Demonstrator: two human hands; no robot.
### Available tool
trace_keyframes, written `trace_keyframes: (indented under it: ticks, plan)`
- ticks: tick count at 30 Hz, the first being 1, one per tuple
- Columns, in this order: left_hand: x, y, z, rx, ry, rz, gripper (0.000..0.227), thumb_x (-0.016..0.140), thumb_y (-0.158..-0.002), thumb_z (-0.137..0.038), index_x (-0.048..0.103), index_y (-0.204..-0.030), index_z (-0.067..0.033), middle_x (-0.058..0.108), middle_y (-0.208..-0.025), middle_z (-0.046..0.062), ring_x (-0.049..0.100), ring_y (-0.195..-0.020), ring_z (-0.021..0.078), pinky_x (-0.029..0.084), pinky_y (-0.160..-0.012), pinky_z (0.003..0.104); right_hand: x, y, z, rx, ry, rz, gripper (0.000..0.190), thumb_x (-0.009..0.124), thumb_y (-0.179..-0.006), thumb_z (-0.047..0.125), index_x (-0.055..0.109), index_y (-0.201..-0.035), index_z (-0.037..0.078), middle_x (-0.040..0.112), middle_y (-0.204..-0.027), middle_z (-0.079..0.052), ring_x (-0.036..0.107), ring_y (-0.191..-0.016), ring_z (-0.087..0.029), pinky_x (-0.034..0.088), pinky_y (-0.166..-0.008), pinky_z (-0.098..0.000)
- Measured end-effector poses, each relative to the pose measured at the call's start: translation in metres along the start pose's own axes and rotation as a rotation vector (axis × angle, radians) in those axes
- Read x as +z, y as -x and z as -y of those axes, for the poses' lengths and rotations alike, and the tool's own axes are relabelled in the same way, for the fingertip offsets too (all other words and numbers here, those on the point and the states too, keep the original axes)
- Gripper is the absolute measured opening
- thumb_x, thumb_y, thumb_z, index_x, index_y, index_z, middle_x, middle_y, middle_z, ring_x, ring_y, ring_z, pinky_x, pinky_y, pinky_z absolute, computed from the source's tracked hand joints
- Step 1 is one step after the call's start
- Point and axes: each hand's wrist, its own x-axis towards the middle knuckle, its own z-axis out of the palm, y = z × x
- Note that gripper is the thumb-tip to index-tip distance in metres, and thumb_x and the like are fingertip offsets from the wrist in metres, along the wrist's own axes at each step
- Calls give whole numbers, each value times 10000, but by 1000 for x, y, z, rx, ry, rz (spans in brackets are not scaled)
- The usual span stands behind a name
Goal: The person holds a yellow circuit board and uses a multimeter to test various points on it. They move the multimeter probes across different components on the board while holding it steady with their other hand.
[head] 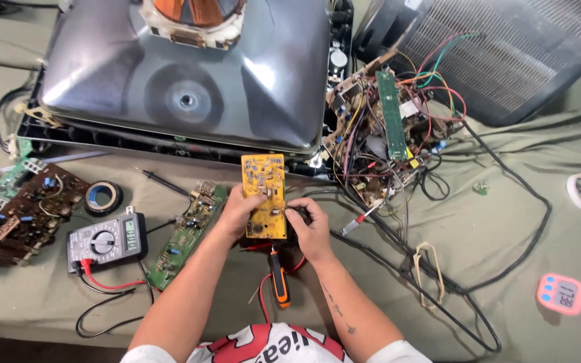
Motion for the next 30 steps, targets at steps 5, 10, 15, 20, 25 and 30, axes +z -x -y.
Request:
trace_keyframes:
  ticks: [5,10,15,20,25,30]
  plan:
    - [2,3,-1,28,24,-20,348,859,-713,-79,687,-995,31,704,-819,128,716,-717,243,581,-637,392,1,-2,1,7,7,-18,151,755,-927,133,727,-1017,15,671,-770,-86,550,-737,-108,492,-668,-306]
    - [4,5,-3,46,20,-7,311,844,-747,-57,684,-995,45,699,-806,133,707,-698,235,574,-624,383,3,-5,17,23,63,-105,129,770,-910,125,731,-998,38,674,-786,-31,545,-740,-79,490,-666,-270]
    - [8,6,-5,49,5,13,314,832,-739,-39,685,-1002,46,700,-808,129,700,-701,223,575,-622,381,3,-4,9,27,1,-111,108,779,-894,102,737,-964,32,667,-751,-33,520,-715,-74,477,-646,-277]
    - [4,0,3,9,-40,40,344,837,-753,-52,670,-1036,51,715,-825,180,715,-704,266,585,-652,394,5,-3,15,11,-18,-137,110,791,-894,109,735,-958,39,660,-776,-15,515,-730,-67,476,-658,-268]
    - [6,3,-3,52,-36,14,317,818,-749,-54,680,-1015,50,709,-817,132,704,-703,229,577,-641,372,7,-1,9,21,22,-133,126,805,-869,111,751,-961,45,680,-767,-8,545,-726,-67,499,-669,-266]
    - [12,9,-14,37,-97,15,319,829,-729,-63,707,-1002,50,713,-808,150,699,-706,237,582,-645,384,12,-2,15,27,45,-182,116,810,-862,121,755,-949,66,677,-784,-2,555,-736,-64,502,-683,-259]
